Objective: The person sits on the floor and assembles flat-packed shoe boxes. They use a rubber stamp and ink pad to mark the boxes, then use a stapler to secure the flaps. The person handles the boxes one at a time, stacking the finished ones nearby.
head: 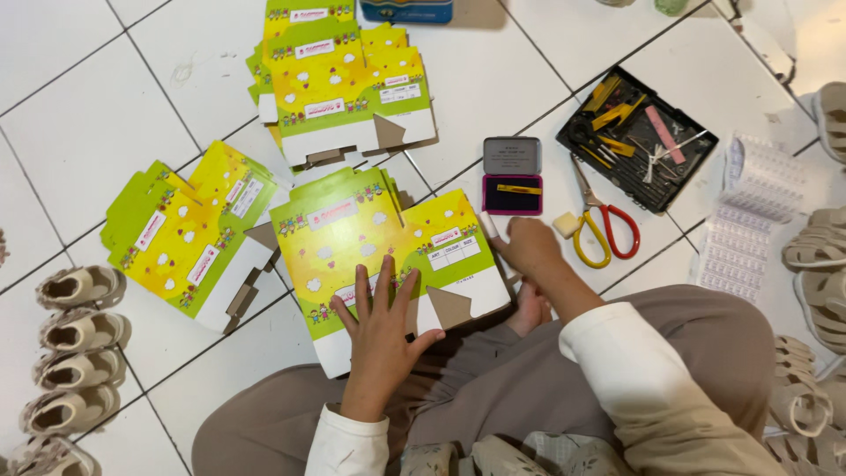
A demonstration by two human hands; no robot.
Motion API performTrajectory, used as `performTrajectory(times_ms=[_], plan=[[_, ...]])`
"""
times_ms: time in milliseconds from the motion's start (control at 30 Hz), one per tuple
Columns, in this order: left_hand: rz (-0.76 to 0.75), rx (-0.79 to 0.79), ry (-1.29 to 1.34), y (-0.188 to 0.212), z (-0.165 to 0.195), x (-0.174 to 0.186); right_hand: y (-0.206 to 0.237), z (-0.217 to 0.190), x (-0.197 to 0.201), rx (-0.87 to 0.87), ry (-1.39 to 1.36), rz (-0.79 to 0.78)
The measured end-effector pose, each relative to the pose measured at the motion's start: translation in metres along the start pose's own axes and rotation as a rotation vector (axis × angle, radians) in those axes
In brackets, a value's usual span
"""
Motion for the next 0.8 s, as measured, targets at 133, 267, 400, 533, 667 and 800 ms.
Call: performTrajectory(times_ms=[133,267,400,533,667,800], plan=[[0.010,-0.005,-0.007,0.003,0.003,0.001,0.008,-0.004,-0.009,-0.001,-0.163,-0.071],[-0.024,0.018,-0.019,0.003,0.002,-0.002,0.004,-0.007,-0.008,0.061,-0.256,-0.091],[-0.020,0.016,-0.037,0.003,0.004,-0.003,-0.008,0.018,-0.002,-0.080,-0.397,-0.163],[-0.013,0.010,-0.027,0.001,0.007,-0.005,-0.019,0.042,0.009,-0.054,-0.472,-0.241],[-0.050,0.043,-0.036,0.000,0.006,-0.009,-0.012,0.033,0.000,0.060,-0.359,-0.140],[-0.025,0.023,-0.035,0.001,0.006,-0.008,-0.005,0.016,-0.005,-0.039,-0.312,0.004]])
Point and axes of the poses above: each hand's wrist, its own y-axis away from the middle knuckle, its own x-axis out of the back of the hand, z = x × y, the point moved 8 cm from there along -y, towards the middle knuckle, and after that the axes turned 14 degrees about z, right-handed, at the moved point
